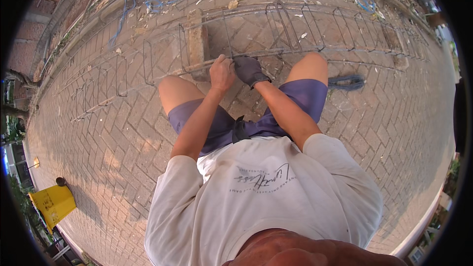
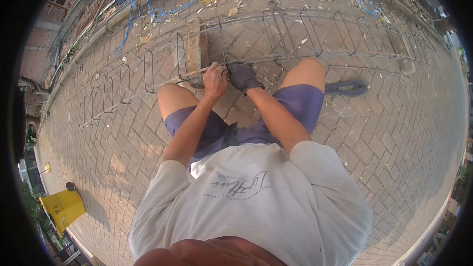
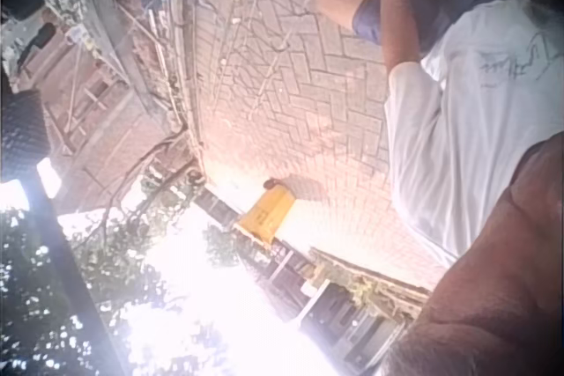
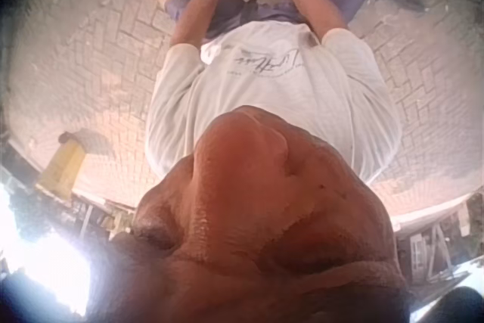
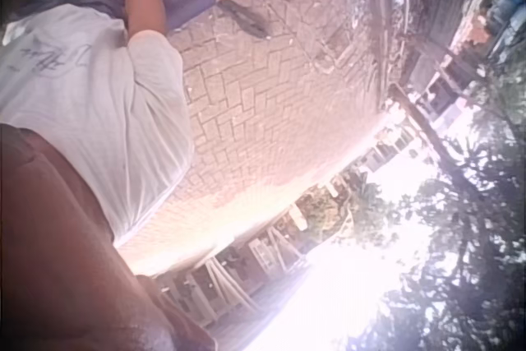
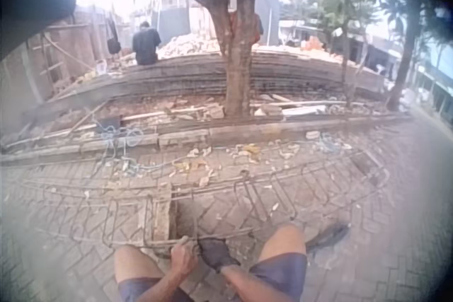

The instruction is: The person sits on a paved surface and uses pliers to twist wire ties around the joints of a metal frame. They repeatedly cut, wrap, and twist wires to secure the frame's structure.

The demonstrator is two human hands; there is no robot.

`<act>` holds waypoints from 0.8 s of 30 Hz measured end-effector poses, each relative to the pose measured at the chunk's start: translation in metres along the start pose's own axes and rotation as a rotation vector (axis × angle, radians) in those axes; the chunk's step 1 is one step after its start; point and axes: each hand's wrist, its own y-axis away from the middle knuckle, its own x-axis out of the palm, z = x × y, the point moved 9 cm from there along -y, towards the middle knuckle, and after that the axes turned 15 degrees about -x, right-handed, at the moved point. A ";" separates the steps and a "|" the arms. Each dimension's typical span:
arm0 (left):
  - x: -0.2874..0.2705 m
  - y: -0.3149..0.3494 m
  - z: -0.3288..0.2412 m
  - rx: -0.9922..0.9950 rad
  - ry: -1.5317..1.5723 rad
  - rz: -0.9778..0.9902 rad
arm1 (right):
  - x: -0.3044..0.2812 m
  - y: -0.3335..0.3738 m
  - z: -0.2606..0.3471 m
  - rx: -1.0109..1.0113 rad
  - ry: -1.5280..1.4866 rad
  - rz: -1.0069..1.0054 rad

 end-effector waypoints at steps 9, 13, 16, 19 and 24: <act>-0.006 -0.001 0.009 -0.097 0.303 0.146 | 0.016 0.052 -0.008 0.492 -0.715 -0.070; 0.006 -0.006 0.014 -0.163 0.334 0.241 | -0.001 0.045 0.021 0.222 -0.395 -0.098; 0.022 -0.012 0.002 -0.074 0.179 0.402 | -0.012 0.043 0.042 0.133 -0.279 -0.148; 0.029 -0.018 0.024 -0.341 0.343 0.505 | -0.020 0.047 0.041 0.212 -0.202 -0.062; 0.072 0.069 0.102 -1.309 1.516 0.103 | -0.044 0.040 0.049 0.195 -0.017 0.002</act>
